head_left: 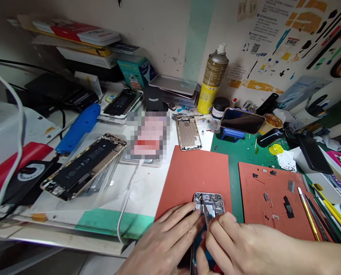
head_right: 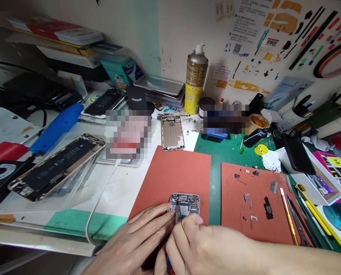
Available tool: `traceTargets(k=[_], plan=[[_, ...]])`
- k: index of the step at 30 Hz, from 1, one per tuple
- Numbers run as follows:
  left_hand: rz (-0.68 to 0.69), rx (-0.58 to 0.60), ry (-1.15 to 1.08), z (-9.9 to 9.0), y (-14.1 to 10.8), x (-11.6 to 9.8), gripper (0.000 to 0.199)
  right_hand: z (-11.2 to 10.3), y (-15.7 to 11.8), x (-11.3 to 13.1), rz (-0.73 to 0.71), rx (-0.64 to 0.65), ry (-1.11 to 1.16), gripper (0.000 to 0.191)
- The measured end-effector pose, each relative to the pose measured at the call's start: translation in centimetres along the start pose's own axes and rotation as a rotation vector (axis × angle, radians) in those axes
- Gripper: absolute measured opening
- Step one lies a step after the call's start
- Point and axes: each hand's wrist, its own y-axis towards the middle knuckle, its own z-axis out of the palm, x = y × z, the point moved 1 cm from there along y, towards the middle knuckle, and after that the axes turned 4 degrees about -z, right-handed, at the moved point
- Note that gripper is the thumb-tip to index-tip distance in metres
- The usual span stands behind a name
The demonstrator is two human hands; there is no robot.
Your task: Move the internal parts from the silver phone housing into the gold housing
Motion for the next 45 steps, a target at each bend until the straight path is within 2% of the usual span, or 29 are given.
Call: traceTargets(k=[7,14,19,22,25,26,28,31,32,33,35,38,41,45], plan=[[0.011,0.024,0.01,0.1,0.0,0.1,0.045,0.1,-0.3,0.1,0.026,0.005,0.005,0.011],[0.014,0.041,-0.027,0.3,-0.1,0.1,0.052,-0.3,-0.3,-0.1,-0.031,-0.041,0.044,0.023],[0.042,0.048,-0.004,0.6,-0.2,0.2,0.055,-1.0,-0.4,-0.4,0.006,-0.067,0.056,0.025],[0.063,0.064,0.039,0.4,-0.1,0.1,0.057,-1.5,-1.4,0.0,0.072,-0.109,0.065,0.029],[0.075,0.12,0.082,0.1,0.2,-0.2,0.067,-1.7,-3.4,1.6,0.332,-0.275,0.132,0.03],[0.078,0.14,0.092,0.0,0.2,-0.2,0.071,-1.5,-4.2,2.5,0.468,-0.368,0.169,0.029],[0.088,0.175,0.097,-0.2,0.1,-0.2,0.076,-0.9,-5.5,4.6,0.708,-0.465,0.208,0.029],[0.108,0.181,0.04,-0.8,-0.4,0.4,0.077,0.6,-7.0,7.2,1.394,-0.753,0.478,0.02],[0.12,0.182,0.006,-1.1,-0.4,0.7,0.076,1.2,-7.2,7.8,1.558,-0.878,0.613,0.016],[0.13,0.184,-0.032,-1.4,-0.3,0.9,0.075,1.7,-7.2,8.2,1.661,-1.011,0.765,0.016],[0.127,0.175,-0.109,-2.1,0.5,0.9,0.068,2.4,-7.2,8.4,1.756,-1.246,1.055,0.02],[0.034,0.043,-0.238,-2.7,3.1,-0.3,0.034,2.6,-7.0,8.2,1.753,-1.452,1.3,0.025],[-0.065,-0.037,-0.36,-2.2,6.2,-2.2,0.021,2.5,-6.8,8.4,1.731,-1.53,1.364,0.027],[-0.132,0.001,-0.472,-1.0,9.0,-3.8,0.014,2.6,-6.8,9.1,1.728,-1.523,1.393,0.03]])
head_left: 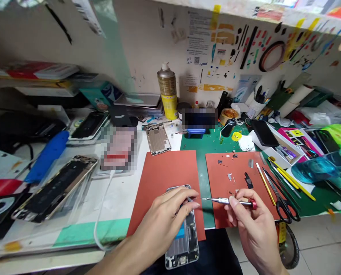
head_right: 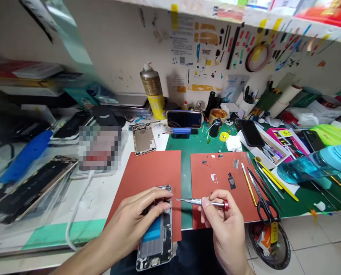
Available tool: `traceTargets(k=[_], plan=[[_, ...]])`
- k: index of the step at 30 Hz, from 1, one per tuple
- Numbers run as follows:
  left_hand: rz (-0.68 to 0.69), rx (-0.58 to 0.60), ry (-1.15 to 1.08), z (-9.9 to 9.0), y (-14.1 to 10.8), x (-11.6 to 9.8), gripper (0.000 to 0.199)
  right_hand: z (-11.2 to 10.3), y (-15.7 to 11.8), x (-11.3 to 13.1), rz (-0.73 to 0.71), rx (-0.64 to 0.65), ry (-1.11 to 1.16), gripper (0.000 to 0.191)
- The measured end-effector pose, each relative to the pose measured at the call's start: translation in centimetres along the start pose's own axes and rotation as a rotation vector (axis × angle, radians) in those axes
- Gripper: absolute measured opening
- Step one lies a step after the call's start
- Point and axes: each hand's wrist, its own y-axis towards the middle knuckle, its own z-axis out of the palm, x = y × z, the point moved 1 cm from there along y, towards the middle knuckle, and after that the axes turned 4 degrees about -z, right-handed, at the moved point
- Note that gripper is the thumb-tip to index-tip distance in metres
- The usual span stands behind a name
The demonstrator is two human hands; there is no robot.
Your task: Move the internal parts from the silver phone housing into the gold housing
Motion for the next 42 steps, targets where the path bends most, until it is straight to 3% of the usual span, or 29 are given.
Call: traceTargets(k=[5,9,12,15,18,21,28,42], plan=[[0.017,0.087,-0.036,0.6,1.0,-0.4,0.025,-1.1,0.0,-0.1,0.014,0.011,-0.015,0.033],[-0.031,0.154,-0.02,0.3,3.1,-0.2,0.025,-2.0,-0.5,-0.2,-0.056,-0.061,-0.053,0.032],[-0.024,0.169,0.059,0.7,6.7,0.3,0.024,-1.8,-1.8,-0.9,-0.096,-0.195,-0.095,0.029],[0.019,0.209,0.152,2.3,11.3,1.2,0.024,-0.9,-3.0,-1.8,-0.096,-0.295,-0.127,0.031],[0.025,0.248,0.193,4.4,15.2,2.3,0.019,-0.1,-3.6,-2.6,-0.095,-0.346,-0.121,0.034],[0.023,0.265,0.216,6.2,17.3,3.3,0.018,0.0,-3.5,-3.1,-0.097,-0.359,-0.087,0.034],[0.032,0.265,0.213,7.6,18.2,4.4,0.017,-1.0,-3.3,-3.9,-0.068,-0.328,-0.161,0.036],[0.084,0.249,0.188,7.9,17.9,5.6,0.015,-1.5,-3.4,-4.1,-0.051,-0.296,-0.236,0.035]])
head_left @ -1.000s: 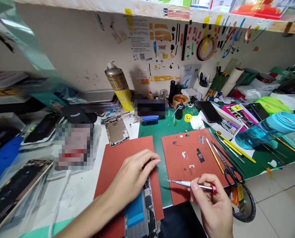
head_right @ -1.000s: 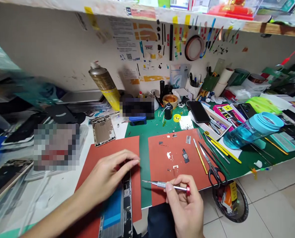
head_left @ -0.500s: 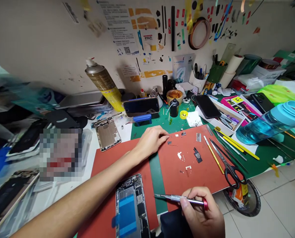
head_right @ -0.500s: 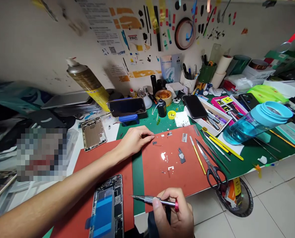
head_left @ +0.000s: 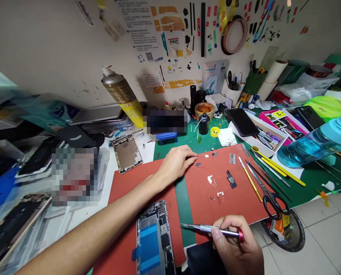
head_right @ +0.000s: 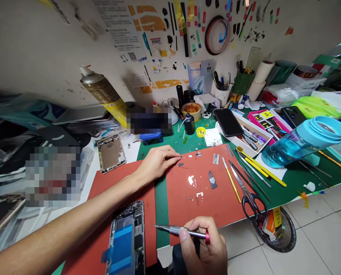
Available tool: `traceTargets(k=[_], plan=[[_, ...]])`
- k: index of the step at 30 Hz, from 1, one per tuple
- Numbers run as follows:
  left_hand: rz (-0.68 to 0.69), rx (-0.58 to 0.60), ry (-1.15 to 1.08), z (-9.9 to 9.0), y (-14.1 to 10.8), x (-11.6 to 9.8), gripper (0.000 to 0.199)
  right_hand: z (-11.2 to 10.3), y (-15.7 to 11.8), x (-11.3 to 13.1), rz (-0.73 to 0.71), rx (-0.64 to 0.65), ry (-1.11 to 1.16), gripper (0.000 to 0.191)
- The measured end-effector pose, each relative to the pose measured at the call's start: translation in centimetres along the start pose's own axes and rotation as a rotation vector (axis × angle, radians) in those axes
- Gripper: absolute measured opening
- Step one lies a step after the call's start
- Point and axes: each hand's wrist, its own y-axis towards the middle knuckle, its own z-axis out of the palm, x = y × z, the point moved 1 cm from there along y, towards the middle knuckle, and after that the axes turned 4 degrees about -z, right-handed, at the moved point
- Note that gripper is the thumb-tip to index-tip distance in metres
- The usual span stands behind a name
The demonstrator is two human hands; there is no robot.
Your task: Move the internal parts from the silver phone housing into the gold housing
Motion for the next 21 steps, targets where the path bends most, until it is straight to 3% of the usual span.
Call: traceTargets(k=[6,15,18,21], plan=[[0.007,-0.007,-0.006,-0.8,-0.5,-0.2,0.021,0.1,-0.2,0.3,-0.002,-0.039,0.035,0.032],[-0.033,-0.11,-0.049,-4.2,-3.7,-1.1,0.022,0.0,-0.5,0.5,-0.06,-0.041,0.028,0.031],[-0.055,-0.175,-0.06,-5.8,-6.2,-2.7,0.023,-0.2,-0.7,0.6,-0.124,-0.03,-0.08,0.03],[-0.025,-0.318,-0.048,-8.0,-11.4,-5.3,0.017,-0.3,-0.5,0.9,-0.287,0.001,-0.273,0.022]])
